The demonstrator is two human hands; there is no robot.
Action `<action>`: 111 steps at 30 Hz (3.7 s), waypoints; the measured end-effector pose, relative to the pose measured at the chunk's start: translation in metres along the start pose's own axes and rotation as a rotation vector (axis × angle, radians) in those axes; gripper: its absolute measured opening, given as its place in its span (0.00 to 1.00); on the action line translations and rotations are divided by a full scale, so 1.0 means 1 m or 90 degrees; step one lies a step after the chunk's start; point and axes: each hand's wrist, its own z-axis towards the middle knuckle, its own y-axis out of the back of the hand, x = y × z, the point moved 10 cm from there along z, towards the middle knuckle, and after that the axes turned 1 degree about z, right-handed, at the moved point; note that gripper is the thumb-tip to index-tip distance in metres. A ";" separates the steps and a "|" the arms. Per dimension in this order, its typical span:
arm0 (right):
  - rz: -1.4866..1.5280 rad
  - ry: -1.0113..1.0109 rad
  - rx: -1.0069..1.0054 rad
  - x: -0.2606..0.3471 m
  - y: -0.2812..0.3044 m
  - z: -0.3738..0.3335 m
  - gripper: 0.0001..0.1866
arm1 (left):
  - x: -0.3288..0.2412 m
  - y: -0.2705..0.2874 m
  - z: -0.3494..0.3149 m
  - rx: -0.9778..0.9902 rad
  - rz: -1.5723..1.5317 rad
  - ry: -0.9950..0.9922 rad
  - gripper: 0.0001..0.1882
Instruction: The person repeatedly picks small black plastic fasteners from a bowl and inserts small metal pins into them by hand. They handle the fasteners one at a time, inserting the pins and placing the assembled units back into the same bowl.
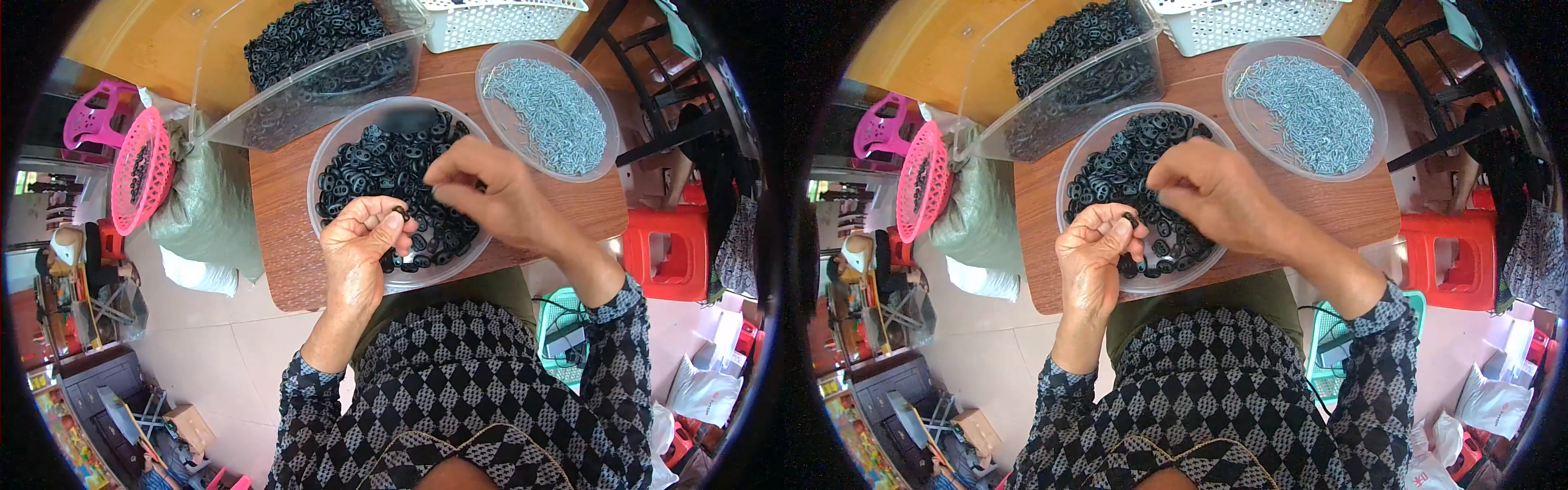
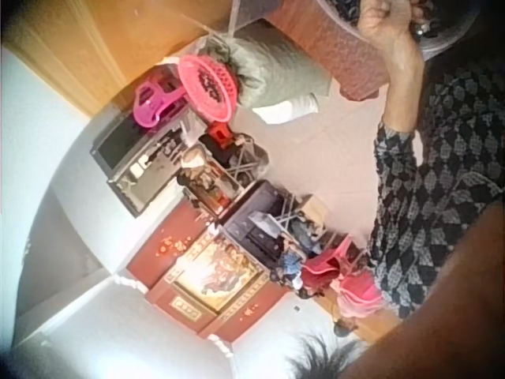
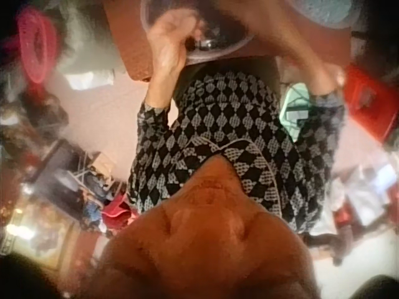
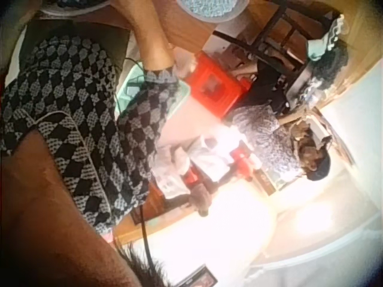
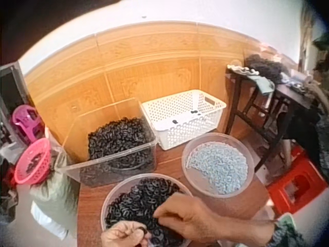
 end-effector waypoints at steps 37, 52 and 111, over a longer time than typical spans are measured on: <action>0.025 0.056 -0.070 0.004 -0.030 0.005 0.07 | -0.033 0.003 -0.011 -0.068 0.211 -0.213 0.04; 0.002 0.045 -0.041 0.000 -0.041 0.019 0.08 | -0.035 0.015 0.002 -0.095 0.155 -0.216 0.05; 0.490 -0.330 0.044 -0.059 -0.065 0.002 0.08 | -0.030 0.019 -0.012 -0.123 0.124 -0.140 0.07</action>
